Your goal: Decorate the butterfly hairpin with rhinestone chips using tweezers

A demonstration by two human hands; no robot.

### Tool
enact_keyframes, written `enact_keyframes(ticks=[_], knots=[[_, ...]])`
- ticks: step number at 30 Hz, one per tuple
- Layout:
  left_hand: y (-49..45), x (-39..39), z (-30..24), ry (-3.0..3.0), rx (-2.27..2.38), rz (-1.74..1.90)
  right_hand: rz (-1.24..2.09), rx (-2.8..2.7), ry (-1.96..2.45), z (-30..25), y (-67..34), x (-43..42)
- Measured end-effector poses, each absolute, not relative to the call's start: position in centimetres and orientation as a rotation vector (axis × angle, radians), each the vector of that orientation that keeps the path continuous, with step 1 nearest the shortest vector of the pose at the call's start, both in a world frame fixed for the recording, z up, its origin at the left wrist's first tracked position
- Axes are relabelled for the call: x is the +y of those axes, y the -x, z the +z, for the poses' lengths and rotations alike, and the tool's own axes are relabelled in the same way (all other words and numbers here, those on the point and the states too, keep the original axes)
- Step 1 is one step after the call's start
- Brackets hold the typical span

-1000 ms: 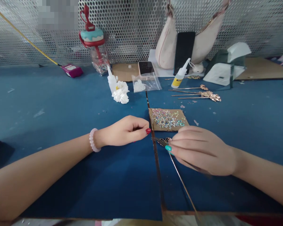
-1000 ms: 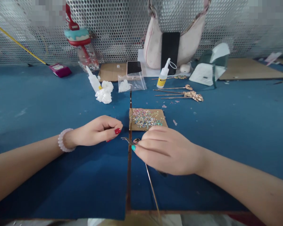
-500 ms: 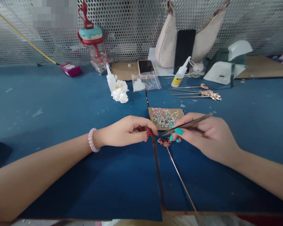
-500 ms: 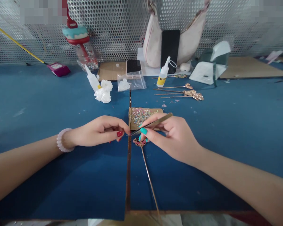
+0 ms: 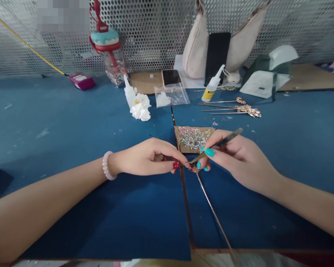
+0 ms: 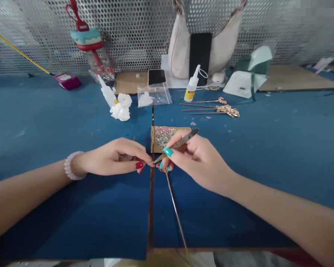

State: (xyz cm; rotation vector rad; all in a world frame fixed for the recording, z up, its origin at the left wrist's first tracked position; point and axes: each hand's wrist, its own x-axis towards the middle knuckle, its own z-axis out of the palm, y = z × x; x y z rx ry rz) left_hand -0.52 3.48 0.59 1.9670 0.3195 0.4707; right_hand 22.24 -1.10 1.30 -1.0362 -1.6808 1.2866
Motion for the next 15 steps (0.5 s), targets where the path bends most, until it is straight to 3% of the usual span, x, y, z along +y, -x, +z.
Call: enact_keyframes(ticks=[15], knots=[[0.63,3.38,0.63,-2.041,0.325,0.492,1.369,-1.623,1.018,1.3,-21.79,-1.5]])
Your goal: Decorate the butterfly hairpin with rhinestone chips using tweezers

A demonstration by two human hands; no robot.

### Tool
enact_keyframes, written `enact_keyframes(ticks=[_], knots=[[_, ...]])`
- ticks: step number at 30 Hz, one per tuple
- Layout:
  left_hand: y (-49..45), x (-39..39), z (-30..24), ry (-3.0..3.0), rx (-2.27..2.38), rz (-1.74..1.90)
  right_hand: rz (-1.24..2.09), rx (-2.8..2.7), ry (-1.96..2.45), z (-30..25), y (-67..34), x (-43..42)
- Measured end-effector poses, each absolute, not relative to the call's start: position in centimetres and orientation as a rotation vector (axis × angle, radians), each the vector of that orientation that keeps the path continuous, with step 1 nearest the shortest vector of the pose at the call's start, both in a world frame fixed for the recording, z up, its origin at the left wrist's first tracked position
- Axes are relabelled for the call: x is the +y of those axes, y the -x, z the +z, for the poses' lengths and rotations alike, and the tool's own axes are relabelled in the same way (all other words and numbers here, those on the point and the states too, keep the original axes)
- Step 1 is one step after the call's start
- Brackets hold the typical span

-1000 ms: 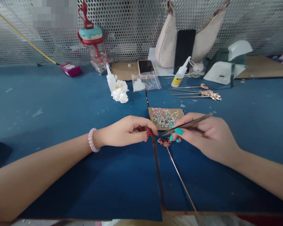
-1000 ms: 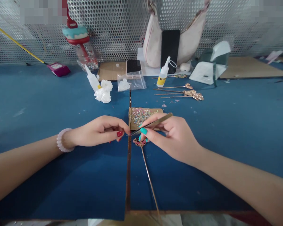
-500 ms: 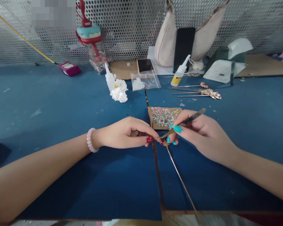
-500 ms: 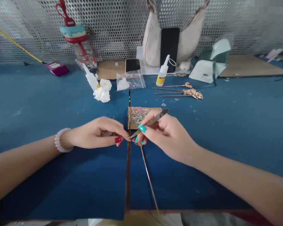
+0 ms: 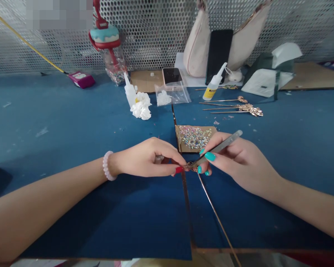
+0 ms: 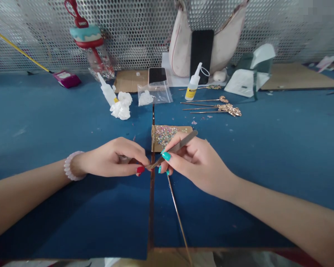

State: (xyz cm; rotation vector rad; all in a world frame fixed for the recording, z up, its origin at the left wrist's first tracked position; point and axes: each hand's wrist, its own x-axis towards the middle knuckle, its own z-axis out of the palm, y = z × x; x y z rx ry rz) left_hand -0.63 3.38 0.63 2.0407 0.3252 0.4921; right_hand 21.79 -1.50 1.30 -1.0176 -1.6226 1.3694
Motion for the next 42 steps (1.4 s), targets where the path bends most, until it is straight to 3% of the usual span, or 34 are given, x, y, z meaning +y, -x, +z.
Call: enact_keyframes(ticks=[42], knots=[[0.3,3.1,0.7,-2.031,0.46,0.465,0.642,-2.129,1.009,1.0,-21.8,-2.6]])
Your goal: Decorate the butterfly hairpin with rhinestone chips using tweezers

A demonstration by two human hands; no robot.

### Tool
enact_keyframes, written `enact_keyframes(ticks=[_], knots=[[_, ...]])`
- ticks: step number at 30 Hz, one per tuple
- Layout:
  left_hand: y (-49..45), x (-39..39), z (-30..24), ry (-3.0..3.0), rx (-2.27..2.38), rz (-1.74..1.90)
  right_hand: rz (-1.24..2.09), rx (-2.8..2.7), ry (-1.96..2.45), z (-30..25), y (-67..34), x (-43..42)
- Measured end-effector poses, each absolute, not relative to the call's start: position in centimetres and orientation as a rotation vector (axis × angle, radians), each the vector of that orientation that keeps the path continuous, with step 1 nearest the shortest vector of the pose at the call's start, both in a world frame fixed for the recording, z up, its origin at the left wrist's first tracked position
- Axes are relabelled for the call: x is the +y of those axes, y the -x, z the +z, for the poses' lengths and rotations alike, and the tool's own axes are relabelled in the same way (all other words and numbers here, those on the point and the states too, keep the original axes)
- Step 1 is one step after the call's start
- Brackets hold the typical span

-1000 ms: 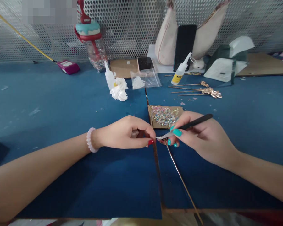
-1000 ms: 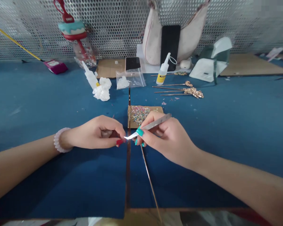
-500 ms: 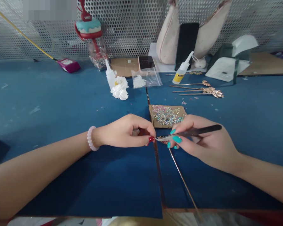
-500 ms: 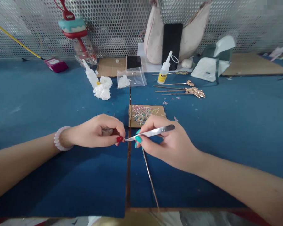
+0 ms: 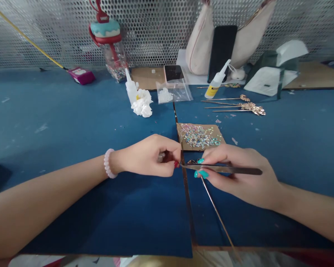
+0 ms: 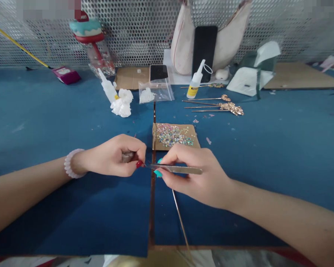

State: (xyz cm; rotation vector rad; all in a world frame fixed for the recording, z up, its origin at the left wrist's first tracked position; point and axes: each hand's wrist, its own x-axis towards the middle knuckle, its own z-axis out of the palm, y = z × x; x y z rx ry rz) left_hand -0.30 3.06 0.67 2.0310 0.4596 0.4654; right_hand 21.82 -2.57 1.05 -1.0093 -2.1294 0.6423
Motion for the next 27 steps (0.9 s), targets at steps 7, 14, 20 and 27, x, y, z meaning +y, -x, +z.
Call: enact_keyframes(ticks=[7,14,20,27], knots=[[0.43,3.08,0.7,-2.039,0.479,0.453,0.605,-2.119,0.976,0.82,-21.91,-2.45],[0.47,3.02,0.71,-2.024,0.496,0.447,0.639,-2.059,0.999,0.7,-22.21,-2.67],[0.55,3.07,0.82,-2.013,0.476,0.431,0.646,-2.076,0.998,0.74,-22.09,-2.57],[0.62,3.06,0.82,-2.003,0.443,0.421,0.678,-2.068,1.018,0.8,-22.08,-2.66]])
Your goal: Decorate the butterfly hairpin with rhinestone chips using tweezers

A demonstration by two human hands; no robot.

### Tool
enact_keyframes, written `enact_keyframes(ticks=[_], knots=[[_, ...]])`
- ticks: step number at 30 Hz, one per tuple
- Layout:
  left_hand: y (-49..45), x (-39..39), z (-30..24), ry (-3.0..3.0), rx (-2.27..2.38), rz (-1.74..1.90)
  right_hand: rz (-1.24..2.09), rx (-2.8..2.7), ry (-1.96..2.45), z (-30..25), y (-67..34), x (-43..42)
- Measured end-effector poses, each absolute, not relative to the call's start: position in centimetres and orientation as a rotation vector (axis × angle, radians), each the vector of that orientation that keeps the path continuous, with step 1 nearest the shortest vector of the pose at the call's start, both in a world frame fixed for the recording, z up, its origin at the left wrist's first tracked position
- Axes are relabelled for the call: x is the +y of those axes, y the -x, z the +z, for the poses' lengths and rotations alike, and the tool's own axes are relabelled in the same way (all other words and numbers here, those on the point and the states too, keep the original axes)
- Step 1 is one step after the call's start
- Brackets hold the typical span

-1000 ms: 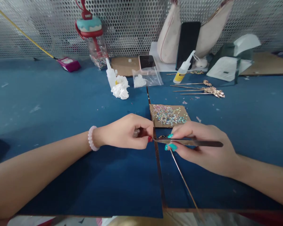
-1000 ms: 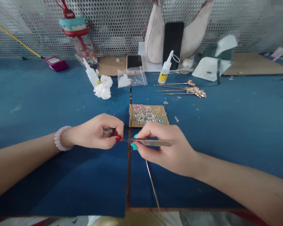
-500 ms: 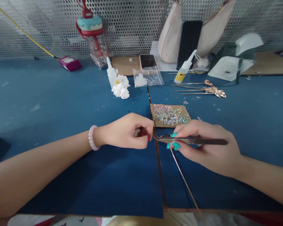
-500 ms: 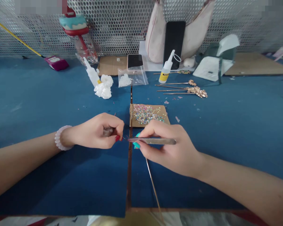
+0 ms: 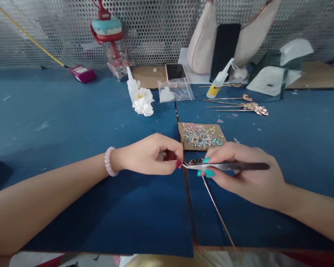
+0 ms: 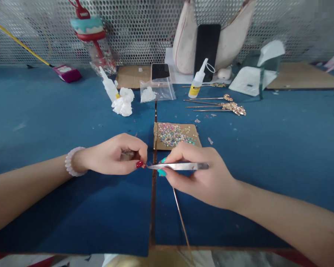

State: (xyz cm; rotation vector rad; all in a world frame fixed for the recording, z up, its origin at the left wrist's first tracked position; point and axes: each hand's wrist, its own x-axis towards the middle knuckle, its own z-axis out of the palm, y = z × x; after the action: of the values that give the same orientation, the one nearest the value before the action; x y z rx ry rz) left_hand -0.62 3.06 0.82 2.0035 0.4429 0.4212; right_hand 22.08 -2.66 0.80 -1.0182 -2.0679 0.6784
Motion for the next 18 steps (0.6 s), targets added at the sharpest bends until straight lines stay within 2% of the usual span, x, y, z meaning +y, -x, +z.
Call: enact_keyframes(ticks=[18], knots=[[0.39,2.88,0.8,-2.101,0.409,0.493,0.662,-2.132,0.97,0.79,-21.71,-2.91]])
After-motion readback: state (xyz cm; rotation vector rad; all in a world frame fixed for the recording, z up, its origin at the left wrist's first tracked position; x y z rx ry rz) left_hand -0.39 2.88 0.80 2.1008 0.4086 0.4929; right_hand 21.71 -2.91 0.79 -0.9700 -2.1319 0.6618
